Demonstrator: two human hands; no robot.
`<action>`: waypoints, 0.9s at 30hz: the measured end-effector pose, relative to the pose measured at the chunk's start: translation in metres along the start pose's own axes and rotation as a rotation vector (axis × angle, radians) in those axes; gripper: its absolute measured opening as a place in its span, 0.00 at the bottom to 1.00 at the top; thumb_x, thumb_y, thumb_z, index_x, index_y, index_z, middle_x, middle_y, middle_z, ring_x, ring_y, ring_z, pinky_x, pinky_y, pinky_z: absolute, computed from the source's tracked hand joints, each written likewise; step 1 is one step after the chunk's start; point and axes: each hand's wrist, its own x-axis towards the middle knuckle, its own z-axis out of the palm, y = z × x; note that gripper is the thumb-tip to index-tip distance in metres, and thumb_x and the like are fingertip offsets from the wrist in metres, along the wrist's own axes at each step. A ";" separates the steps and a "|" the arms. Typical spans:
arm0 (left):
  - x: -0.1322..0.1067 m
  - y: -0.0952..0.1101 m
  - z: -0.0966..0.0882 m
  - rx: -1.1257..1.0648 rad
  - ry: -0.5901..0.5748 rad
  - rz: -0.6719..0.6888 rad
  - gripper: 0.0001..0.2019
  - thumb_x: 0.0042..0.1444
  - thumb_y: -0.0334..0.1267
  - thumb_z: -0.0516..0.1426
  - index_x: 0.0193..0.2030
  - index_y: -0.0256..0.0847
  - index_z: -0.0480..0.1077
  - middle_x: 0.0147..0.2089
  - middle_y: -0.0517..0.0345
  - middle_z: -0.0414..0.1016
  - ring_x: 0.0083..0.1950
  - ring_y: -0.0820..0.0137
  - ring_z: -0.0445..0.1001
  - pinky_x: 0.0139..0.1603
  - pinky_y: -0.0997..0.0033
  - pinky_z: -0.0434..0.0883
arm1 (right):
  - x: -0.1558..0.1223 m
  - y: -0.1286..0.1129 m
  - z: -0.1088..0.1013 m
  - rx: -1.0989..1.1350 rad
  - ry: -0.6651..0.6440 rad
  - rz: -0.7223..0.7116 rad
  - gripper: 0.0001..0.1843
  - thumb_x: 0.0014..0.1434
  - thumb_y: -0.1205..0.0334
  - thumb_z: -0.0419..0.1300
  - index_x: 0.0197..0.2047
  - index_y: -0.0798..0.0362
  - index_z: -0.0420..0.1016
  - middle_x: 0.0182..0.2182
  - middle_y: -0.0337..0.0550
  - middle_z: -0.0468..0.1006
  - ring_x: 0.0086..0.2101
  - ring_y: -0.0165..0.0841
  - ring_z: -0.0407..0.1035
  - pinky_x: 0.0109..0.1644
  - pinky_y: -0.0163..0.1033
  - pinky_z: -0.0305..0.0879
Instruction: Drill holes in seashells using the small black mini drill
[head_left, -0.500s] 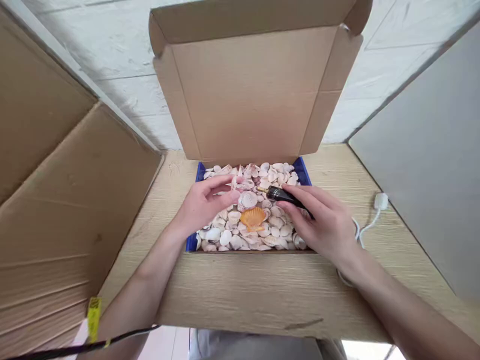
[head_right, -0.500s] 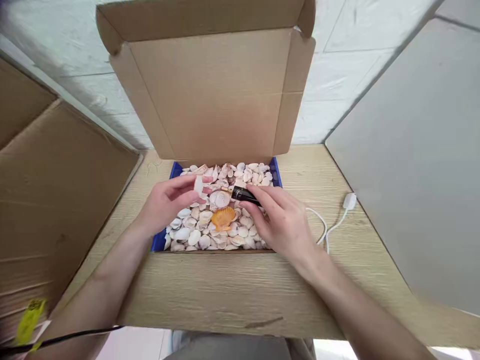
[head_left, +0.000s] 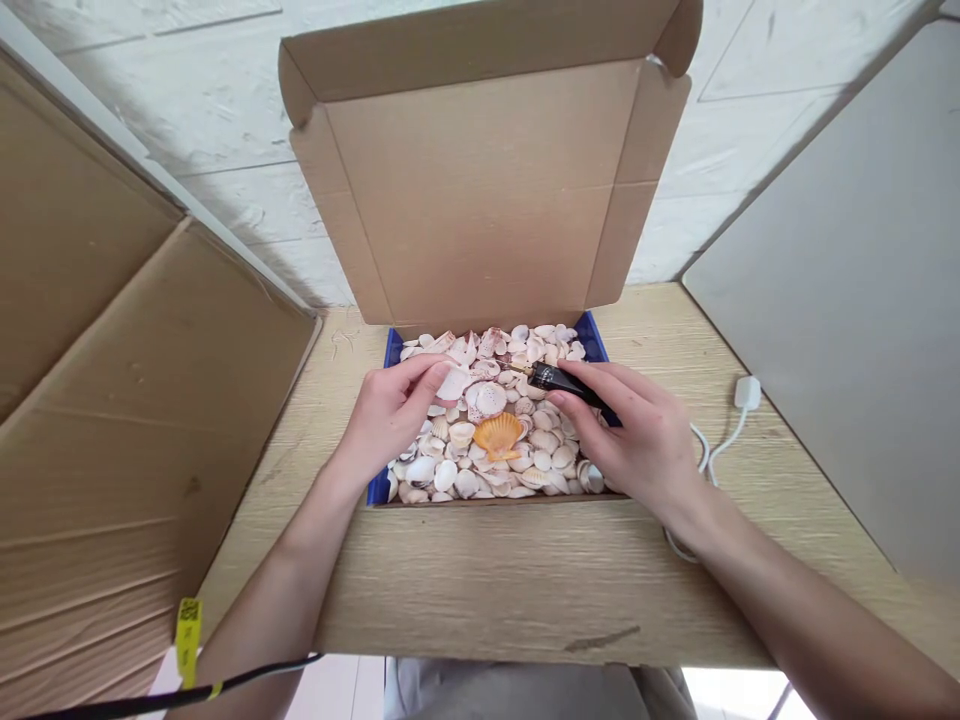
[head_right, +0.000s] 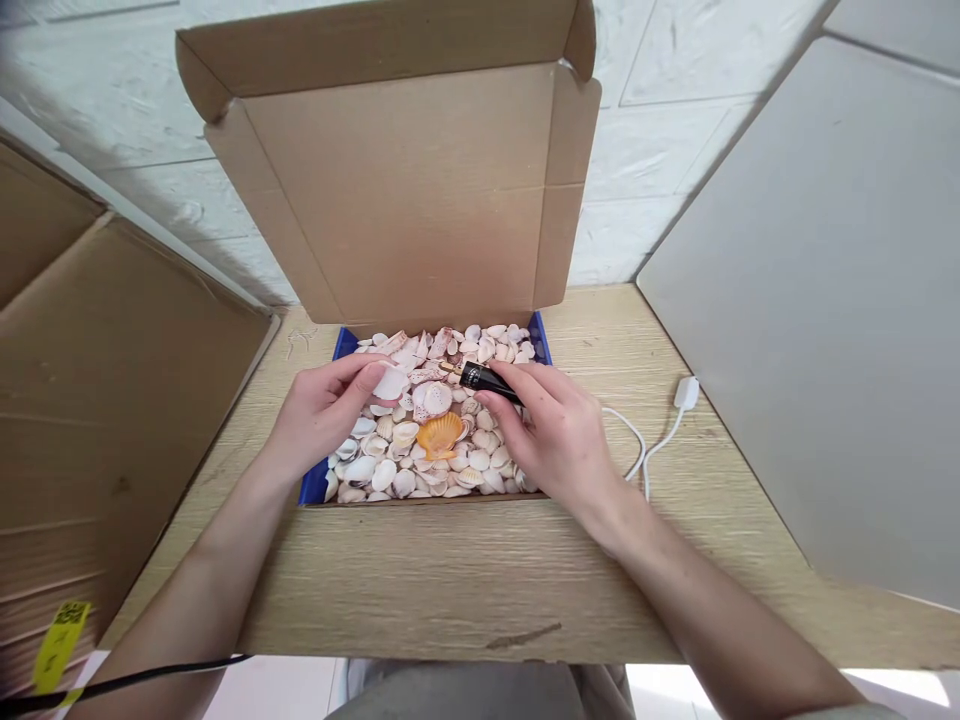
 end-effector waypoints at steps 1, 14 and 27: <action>0.000 0.000 0.000 0.012 0.002 0.000 0.17 0.60 0.48 0.55 0.41 0.37 0.76 0.37 0.56 0.78 0.34 0.67 0.78 0.30 0.73 0.75 | 0.000 0.000 0.000 0.005 0.003 0.001 0.12 0.60 0.61 0.61 0.48 0.53 0.74 0.38 0.47 0.80 0.36 0.34 0.76 0.41 0.40 0.75; 0.001 0.005 0.002 0.401 -0.229 0.319 0.09 0.60 0.38 0.58 0.42 0.39 0.78 0.36 0.56 0.81 0.33 0.70 0.75 0.35 0.72 0.69 | 0.002 0.000 -0.001 0.006 -0.026 0.002 0.13 0.60 0.62 0.61 0.48 0.54 0.74 0.39 0.48 0.81 0.37 0.35 0.76 0.41 0.41 0.75; 0.002 -0.001 0.003 0.461 0.000 0.454 0.07 0.61 0.32 0.56 0.39 0.38 0.77 0.37 0.54 0.78 0.38 0.69 0.75 0.41 0.69 0.71 | 0.002 0.000 -0.001 0.008 -0.048 0.014 0.12 0.60 0.62 0.61 0.48 0.54 0.74 0.39 0.48 0.81 0.36 0.34 0.76 0.41 0.40 0.75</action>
